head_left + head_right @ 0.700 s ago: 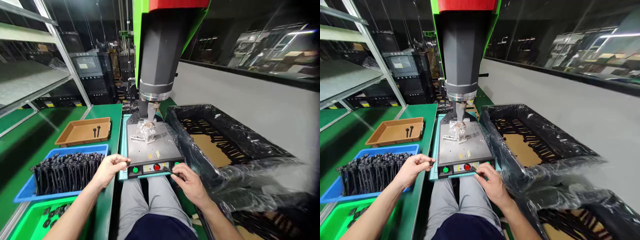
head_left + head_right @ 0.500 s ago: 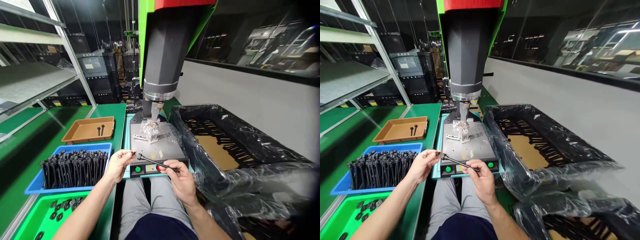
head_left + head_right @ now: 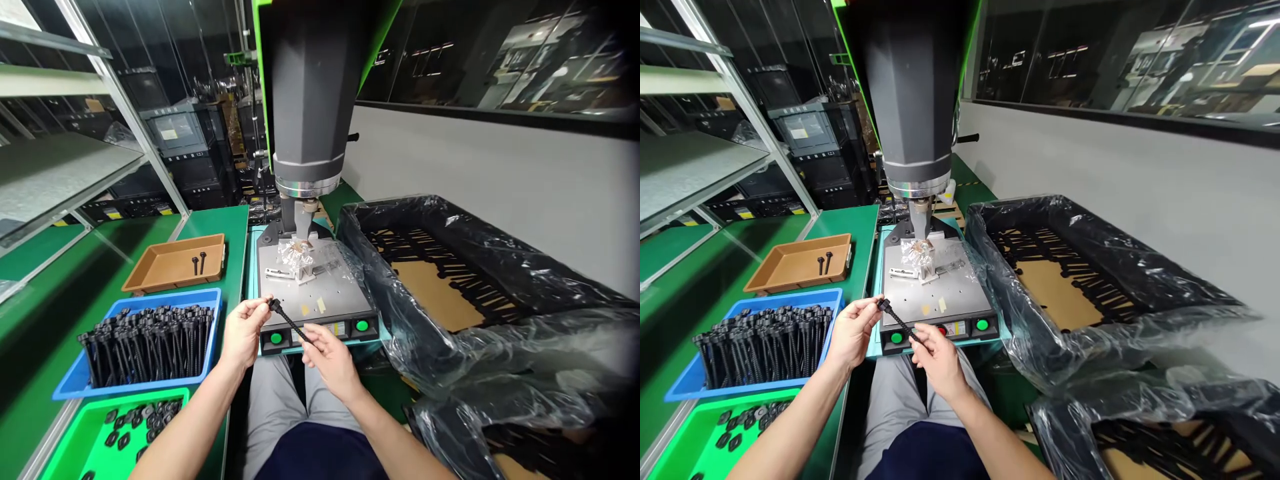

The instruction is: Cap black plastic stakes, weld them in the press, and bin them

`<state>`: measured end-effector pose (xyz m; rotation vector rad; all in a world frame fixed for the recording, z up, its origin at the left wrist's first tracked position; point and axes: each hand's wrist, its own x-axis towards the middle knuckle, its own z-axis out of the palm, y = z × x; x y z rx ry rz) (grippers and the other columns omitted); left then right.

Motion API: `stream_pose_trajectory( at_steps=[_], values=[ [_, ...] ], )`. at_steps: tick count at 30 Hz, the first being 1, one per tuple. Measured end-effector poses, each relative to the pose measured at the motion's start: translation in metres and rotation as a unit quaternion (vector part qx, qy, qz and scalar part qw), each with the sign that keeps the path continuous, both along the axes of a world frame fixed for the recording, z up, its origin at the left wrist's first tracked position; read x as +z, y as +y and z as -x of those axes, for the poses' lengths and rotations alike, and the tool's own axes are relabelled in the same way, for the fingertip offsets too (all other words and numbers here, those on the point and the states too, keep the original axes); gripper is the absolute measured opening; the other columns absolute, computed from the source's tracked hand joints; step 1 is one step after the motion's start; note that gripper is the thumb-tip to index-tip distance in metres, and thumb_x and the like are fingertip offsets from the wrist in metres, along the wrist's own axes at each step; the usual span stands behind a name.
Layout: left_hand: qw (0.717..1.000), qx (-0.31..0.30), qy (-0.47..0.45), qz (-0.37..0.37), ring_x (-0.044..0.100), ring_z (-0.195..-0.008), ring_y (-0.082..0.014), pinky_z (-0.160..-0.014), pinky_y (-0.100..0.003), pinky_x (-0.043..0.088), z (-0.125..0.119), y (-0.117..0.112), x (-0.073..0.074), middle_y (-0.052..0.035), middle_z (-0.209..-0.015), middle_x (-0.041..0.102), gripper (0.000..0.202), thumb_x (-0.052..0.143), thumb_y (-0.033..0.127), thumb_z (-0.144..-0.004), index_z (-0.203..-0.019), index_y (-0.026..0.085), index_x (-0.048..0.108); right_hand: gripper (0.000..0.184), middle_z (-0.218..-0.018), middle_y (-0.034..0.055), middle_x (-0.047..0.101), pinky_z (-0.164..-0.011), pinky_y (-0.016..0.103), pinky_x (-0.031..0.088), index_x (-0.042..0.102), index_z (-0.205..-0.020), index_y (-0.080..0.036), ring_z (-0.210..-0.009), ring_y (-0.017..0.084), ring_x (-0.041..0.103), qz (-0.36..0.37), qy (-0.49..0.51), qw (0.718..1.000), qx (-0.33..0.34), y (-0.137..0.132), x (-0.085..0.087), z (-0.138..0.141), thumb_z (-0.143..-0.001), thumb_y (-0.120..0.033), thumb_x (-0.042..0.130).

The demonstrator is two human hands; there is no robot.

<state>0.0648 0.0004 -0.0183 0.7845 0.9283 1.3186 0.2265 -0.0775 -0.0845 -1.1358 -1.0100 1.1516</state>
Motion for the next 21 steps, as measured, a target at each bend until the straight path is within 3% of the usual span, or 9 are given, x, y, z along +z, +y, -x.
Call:
stream_pose_trajectory(
  at_steps=[5,11,21],
  values=[
    [0.999,-0.014,0.046,-0.02,0.065,-0.098,-0.023,-0.078,-0.031,0.049,-0.007,0.0,-0.008,-0.0134,-0.103,0.072,0.029,0.083,0.029,-0.062,-0.084,0.013,0.073,0.032,-0.075,0.0029,0.064,-0.047,0.023,0.043,0.063,-0.109,-0.017,-0.05,0.009,0.05,-0.018,-0.067,0.996,0.048,0.002,0.007,-0.007,-0.088,-0.038,0.054],
    [0.996,-0.015,0.077,-0.03,0.064,-0.099,-0.0244,-0.075,-0.031,0.049,-0.01,0.003,-0.009,-0.0142,-0.103,0.072,0.029,0.083,0.031,-0.062,-0.084,0.014,0.073,0.028,-0.076,0.0023,0.063,-0.047,0.024,0.037,0.066,-0.106,-0.018,-0.05,0.009,0.045,-0.022,-0.078,0.995,0.051,0.004,0.008,-0.011,-0.085,-0.034,0.055],
    [0.988,-0.055,0.127,-0.072,0.065,-0.1,-0.0249,-0.083,-0.035,0.049,-0.013,0.006,-0.007,-0.0119,-0.099,0.073,0.019,0.079,0.028,-0.067,-0.08,0.015,0.073,0.035,-0.074,0.0018,0.063,-0.043,0.022,0.025,0.062,-0.101,-0.018,-0.044,0.005,0.036,0.025,0.137,0.985,0.106,0.007,-0.002,-0.015,-0.079,-0.045,0.066]
  ],
)
